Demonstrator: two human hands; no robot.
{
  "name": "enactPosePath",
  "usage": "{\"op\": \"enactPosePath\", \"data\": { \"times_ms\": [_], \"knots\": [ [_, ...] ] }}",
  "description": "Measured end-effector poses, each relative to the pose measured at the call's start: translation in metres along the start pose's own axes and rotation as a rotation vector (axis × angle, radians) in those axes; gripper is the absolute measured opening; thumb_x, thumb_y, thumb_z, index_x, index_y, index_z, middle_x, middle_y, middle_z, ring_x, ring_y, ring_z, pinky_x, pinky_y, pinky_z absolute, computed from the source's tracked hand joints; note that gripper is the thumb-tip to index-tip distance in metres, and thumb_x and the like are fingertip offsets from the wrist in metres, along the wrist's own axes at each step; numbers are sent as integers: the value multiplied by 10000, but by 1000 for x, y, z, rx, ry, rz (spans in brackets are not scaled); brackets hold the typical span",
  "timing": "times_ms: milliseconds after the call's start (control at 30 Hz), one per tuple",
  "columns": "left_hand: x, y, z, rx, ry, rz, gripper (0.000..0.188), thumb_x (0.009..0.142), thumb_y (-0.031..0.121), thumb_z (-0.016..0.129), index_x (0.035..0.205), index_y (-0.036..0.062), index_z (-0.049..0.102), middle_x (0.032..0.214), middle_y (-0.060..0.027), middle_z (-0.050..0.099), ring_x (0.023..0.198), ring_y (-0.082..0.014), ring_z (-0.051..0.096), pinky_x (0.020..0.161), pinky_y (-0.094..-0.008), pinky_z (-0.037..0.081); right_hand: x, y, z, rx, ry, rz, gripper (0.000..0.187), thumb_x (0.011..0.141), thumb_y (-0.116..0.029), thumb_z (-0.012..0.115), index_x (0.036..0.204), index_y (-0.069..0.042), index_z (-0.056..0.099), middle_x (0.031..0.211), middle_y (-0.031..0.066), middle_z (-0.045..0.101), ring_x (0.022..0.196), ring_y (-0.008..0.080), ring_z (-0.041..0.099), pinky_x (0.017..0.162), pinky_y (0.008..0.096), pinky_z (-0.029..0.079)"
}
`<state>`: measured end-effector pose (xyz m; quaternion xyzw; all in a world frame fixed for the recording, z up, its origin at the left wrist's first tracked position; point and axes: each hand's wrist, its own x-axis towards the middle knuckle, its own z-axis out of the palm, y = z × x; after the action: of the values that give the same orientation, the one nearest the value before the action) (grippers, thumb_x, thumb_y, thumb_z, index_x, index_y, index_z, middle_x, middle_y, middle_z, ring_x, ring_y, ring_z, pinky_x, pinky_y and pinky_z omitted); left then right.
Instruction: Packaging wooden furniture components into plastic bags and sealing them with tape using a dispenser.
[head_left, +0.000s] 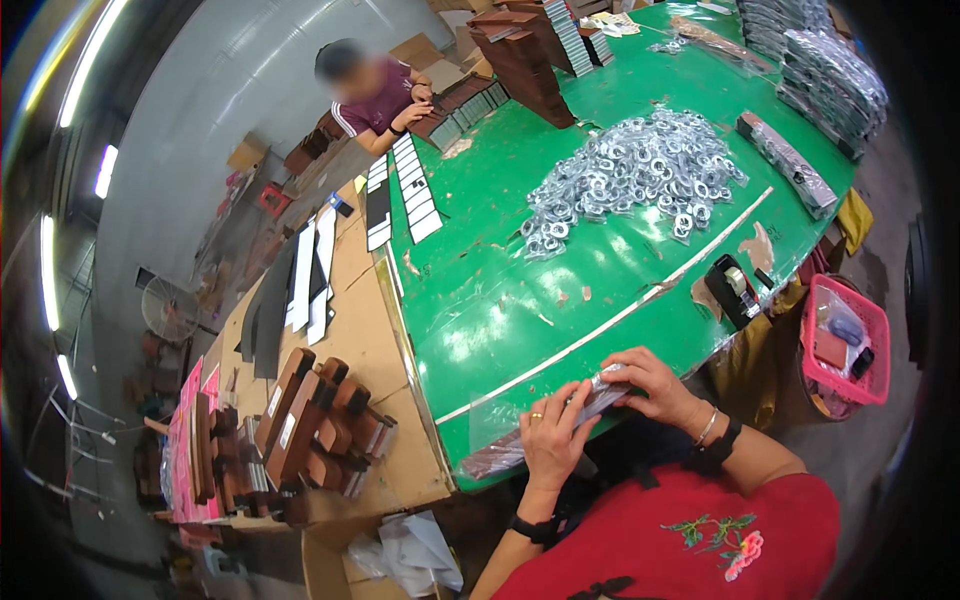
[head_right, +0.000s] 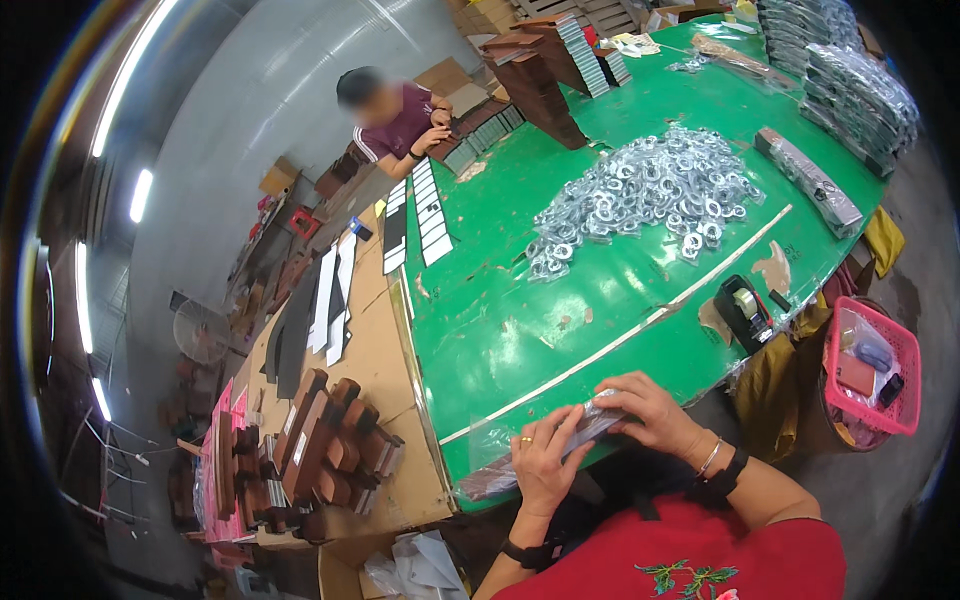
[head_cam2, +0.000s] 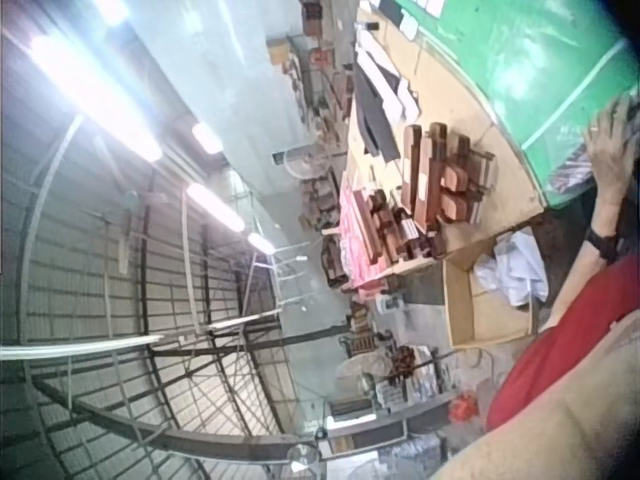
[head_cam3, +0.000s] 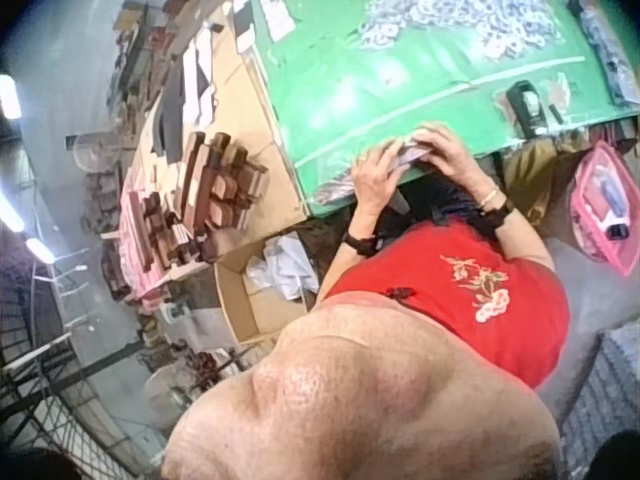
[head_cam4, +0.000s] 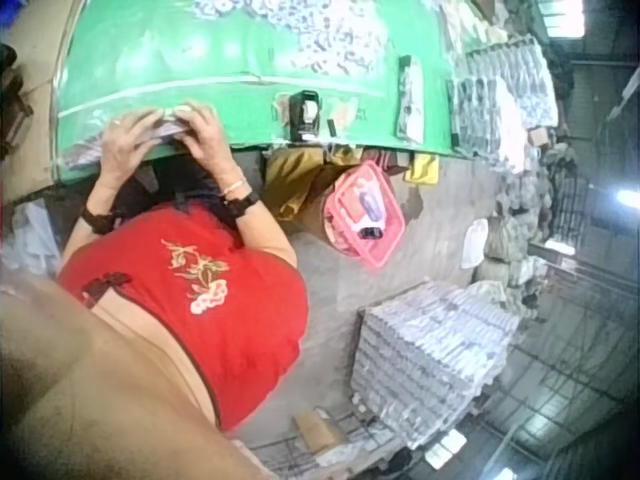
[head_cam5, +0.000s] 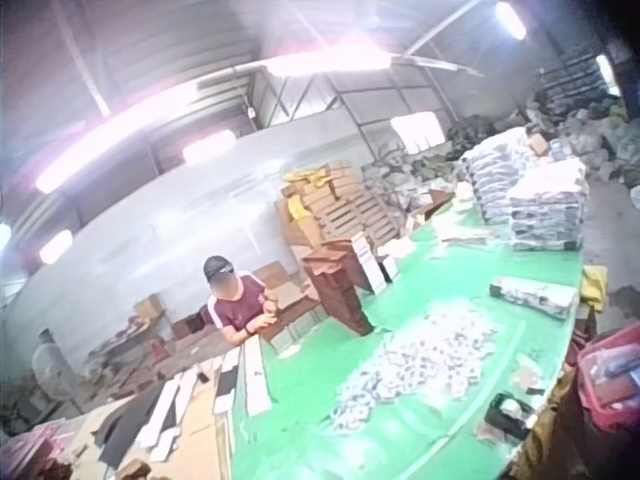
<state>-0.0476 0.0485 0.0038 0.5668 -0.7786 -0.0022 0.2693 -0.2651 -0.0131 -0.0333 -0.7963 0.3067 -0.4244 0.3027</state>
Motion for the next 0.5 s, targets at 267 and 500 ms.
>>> {"op": "enactPosePath", "data": {
  "times_ms": [267,500],
  "knots": [
    [3,-3,1,-9,5,-4,570,779,277,818,1329,206,686,1238,38,673,1031,-213,612,854,-376,429,4,2,1,3,8,-5,539,746,-100,833,1257,-109,661,1312,115,624,1200,346,580,1022,439,478],
    [-2,3,-4,-15,34,4,569,783,280,816,1331,202,686,1240,36,674,1030,-211,611,855,-372,427,1,-4,-1,-8,8,-29,529,753,-107,832,1254,-109,662,1311,113,625,1199,342,579,1022,438,480]
  ]
}}
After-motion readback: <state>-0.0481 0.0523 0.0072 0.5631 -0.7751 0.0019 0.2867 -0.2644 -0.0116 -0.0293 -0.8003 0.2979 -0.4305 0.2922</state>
